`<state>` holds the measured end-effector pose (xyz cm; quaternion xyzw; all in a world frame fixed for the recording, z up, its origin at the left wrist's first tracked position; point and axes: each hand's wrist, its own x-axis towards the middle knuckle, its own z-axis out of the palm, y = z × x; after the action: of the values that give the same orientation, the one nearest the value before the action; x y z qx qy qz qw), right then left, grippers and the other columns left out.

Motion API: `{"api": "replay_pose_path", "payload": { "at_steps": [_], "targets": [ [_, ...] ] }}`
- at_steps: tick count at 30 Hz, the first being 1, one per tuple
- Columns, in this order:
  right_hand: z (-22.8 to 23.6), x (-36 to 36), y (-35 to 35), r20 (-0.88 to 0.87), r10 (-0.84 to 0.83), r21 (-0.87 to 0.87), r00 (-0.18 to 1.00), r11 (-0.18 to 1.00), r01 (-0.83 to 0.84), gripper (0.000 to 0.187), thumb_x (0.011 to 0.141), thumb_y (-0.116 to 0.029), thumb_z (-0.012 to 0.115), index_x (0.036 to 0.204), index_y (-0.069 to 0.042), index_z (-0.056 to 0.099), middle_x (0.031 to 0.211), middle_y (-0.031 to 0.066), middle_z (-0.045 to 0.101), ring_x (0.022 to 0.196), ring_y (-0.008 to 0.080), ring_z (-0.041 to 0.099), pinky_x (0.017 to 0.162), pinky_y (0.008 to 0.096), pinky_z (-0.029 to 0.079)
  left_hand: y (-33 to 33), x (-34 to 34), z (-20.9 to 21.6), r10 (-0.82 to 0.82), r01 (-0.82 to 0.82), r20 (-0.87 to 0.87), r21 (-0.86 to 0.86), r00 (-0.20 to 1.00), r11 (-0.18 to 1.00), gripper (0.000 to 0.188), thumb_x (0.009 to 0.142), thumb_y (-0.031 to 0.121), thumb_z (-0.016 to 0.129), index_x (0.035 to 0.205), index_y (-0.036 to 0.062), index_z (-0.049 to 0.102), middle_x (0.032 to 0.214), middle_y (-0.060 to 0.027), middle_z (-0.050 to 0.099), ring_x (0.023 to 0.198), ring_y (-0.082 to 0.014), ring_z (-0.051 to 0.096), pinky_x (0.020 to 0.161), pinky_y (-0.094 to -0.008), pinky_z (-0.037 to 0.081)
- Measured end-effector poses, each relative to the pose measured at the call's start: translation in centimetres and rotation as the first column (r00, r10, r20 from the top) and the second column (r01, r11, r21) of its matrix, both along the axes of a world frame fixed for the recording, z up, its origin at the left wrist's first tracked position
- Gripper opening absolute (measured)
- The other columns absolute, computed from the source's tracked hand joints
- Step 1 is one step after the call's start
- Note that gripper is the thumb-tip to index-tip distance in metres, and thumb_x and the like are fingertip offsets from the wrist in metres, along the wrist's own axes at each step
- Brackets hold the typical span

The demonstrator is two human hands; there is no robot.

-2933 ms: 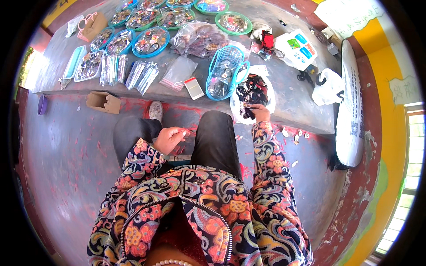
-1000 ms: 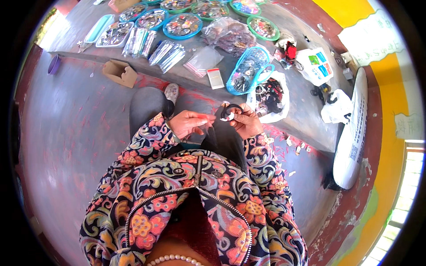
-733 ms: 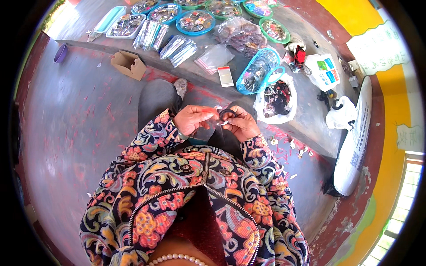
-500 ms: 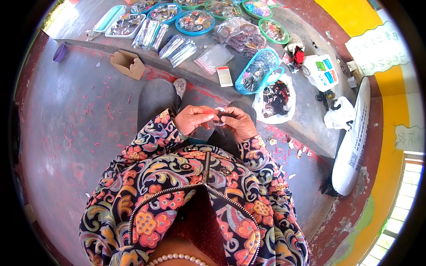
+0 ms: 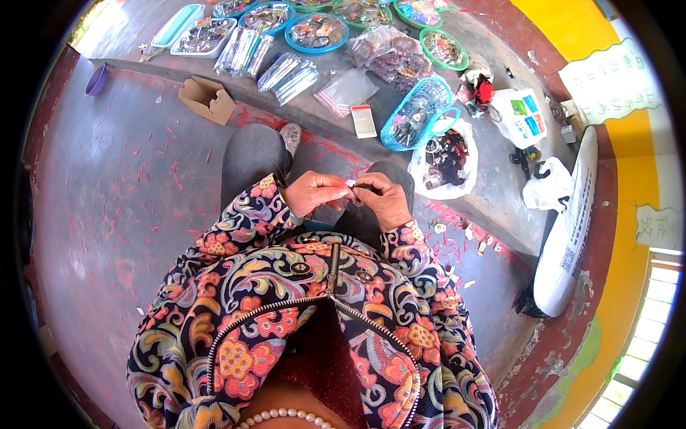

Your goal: The person sits on the floor and repeatedly picks up small hair accessories, places them into clear plastic bags, and seals the bags. The person handles items one by one, organizing them into individual packages.

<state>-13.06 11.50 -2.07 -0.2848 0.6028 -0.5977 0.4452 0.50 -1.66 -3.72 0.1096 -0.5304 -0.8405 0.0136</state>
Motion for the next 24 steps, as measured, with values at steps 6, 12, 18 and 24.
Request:
{"api": "replay_pose_path", "payload": {
  "at_steps": [6,12,18,24],
  "targets": [
    [-0.8,-0.3,0.1,-0.001,-0.061,0.019,0.998,0.998,0.061,0.011,0.074,0.000,0.060,0.085,0.001,0.058,0.083,0.0017,0.054,0.069,0.0084,0.053,0.061,0.0200,0.043,-0.2,0.0,0.3,-0.019,0.018,0.029,0.043,0.999,0.999,0.021,0.086,0.013,0.047,0.097,-0.0016,0.059,0.095,-0.0069,0.059,0.084,-0.0121,0.055,0.069,-0.0237,0.047],
    [-0.5,0.2,-0.1,-0.506,-0.060,-0.076,0.860,0.997,0.024,0.010,0.073,0.001,0.060,0.083,-0.001,0.058,0.079,0.0018,0.056,0.072,0.0076,0.053,0.063,0.0207,0.044,-0.2,-0.2,-1.4,0.019,-0.029,0.048,0.211,0.999,0.977,0.022,0.086,0.013,0.048,0.098,-0.0029,0.057,0.096,-0.0101,0.059,0.084,-0.0143,0.057,0.070,-0.0258,0.047],
    [-0.4,-0.7,0.1,0.099,-0.157,-0.061,0.983,0.985,0.164,0.010,0.074,0.000,0.060,0.084,-0.002,0.059,0.080,0.0038,0.060,0.075,0.0099,0.055,0.067,0.0213,0.043,-0.3,-0.3,-0.2,0.085,-0.092,0.039,0.208,0.996,0.974,0.023,0.085,0.012,0.050,0.099,-0.0034,0.057,0.095,-0.0108,0.060,0.082,-0.0141,0.058,0.068,-0.0248,0.048],
    [-1.3,-2.7,0.9,0.299,-0.210,-0.024,0.931,0.973,0.228,0.008,0.075,-0.001,0.060,0.082,0.000,0.058,0.078,0.0075,0.060,0.068,0.0143,0.056,0.063,0.0238,0.043,-0.8,-1.1,-4.4,0.346,-0.288,0.087,-0.388,0.934,0.876,0.023,0.083,0.015,0.051,0.092,-0.0049,0.060,0.081,-0.0111,0.062,0.066,-0.0102,0.057,0.055,-0.0235,0.047]
  ]
}}
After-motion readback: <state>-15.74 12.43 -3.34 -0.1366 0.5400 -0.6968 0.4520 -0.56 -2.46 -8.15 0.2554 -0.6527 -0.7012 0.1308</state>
